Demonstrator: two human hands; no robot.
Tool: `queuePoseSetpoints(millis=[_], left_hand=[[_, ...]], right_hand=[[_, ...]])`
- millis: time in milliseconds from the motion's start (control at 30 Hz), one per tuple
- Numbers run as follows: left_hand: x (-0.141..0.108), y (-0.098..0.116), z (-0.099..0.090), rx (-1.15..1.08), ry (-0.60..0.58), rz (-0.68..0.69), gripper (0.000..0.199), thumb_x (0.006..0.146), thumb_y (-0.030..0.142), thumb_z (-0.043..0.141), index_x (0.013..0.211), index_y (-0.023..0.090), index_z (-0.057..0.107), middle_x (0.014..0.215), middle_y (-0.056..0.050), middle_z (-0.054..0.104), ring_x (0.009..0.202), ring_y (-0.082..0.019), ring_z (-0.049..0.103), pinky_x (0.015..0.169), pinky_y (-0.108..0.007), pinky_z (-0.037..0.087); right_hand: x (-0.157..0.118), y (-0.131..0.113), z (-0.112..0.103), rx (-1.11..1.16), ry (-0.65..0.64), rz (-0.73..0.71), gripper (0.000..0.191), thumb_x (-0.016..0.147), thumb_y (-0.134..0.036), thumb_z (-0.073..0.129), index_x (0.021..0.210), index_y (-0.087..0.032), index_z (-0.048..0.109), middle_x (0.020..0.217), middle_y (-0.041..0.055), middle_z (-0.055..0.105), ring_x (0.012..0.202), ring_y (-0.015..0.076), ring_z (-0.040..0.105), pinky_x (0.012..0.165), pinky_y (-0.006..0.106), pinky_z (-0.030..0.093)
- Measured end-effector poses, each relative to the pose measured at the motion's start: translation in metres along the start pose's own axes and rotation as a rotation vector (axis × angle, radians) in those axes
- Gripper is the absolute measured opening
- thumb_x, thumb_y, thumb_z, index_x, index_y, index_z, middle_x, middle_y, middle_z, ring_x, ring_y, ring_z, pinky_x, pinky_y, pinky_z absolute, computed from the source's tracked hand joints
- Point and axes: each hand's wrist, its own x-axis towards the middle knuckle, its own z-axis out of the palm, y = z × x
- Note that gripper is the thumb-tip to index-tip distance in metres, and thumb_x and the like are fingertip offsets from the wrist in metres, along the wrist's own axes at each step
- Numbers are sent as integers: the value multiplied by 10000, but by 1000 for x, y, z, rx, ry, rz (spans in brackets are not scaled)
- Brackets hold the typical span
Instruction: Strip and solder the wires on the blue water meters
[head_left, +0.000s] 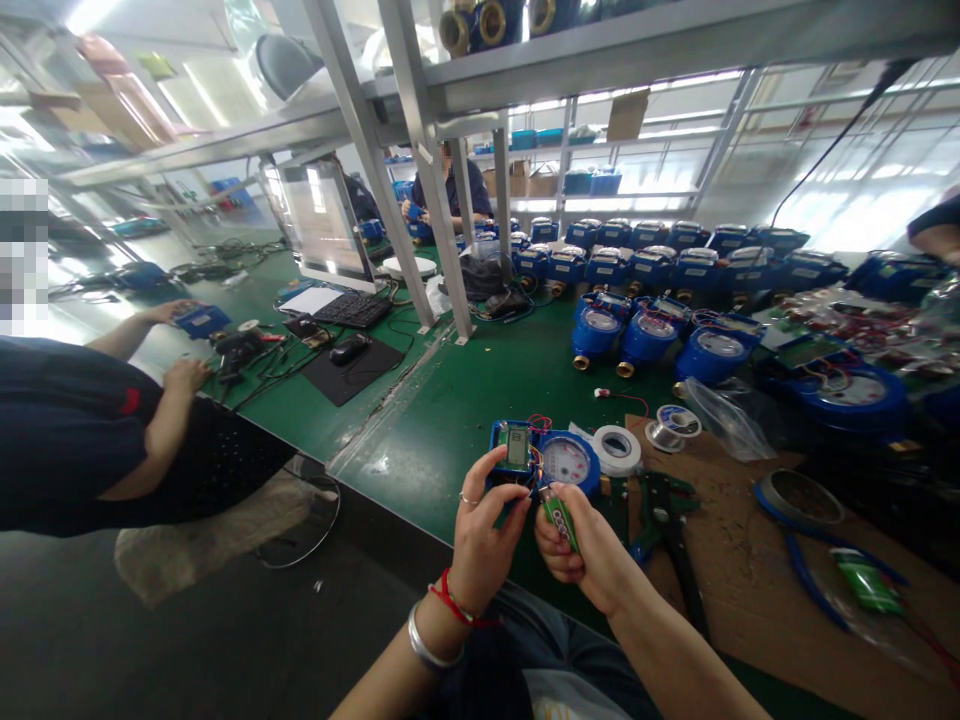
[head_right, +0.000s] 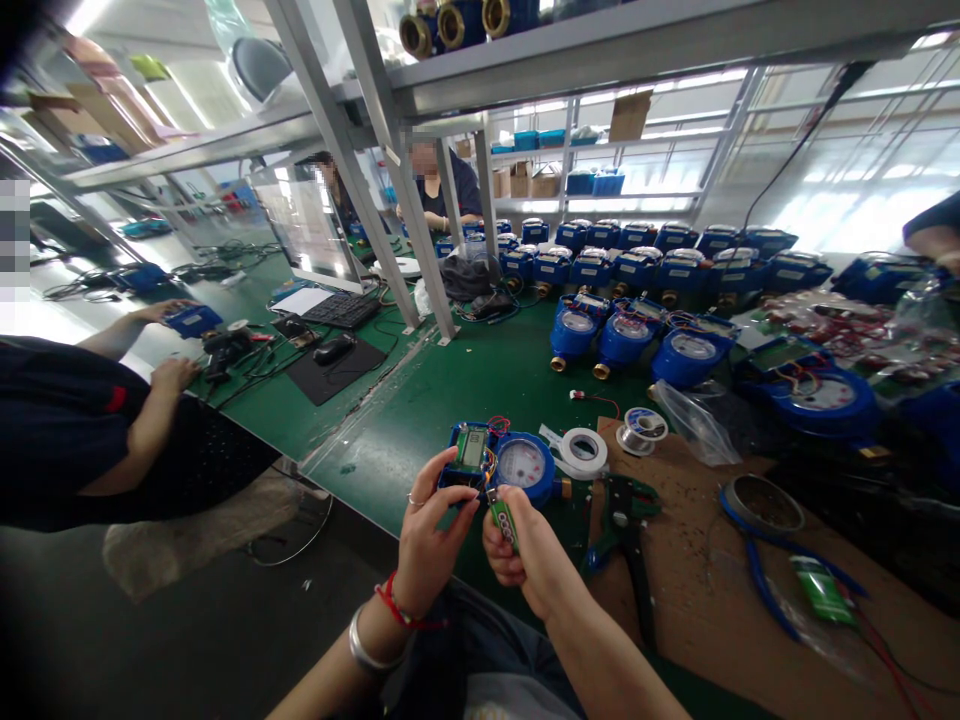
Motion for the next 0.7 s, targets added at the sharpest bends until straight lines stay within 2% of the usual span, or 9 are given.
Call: queuePoseSetpoints(millis=[700], left_hand=[[1,1,0,2,9,2,115,866,124,603,926,202,662,1372,-93,504,1250,-233,529,1018,-420,500]], right_hand=[[-2,3,1,-50,20,5,512,867,-556,349,529,-173,384,454,-73,272,352,13,139,366,167,44]])
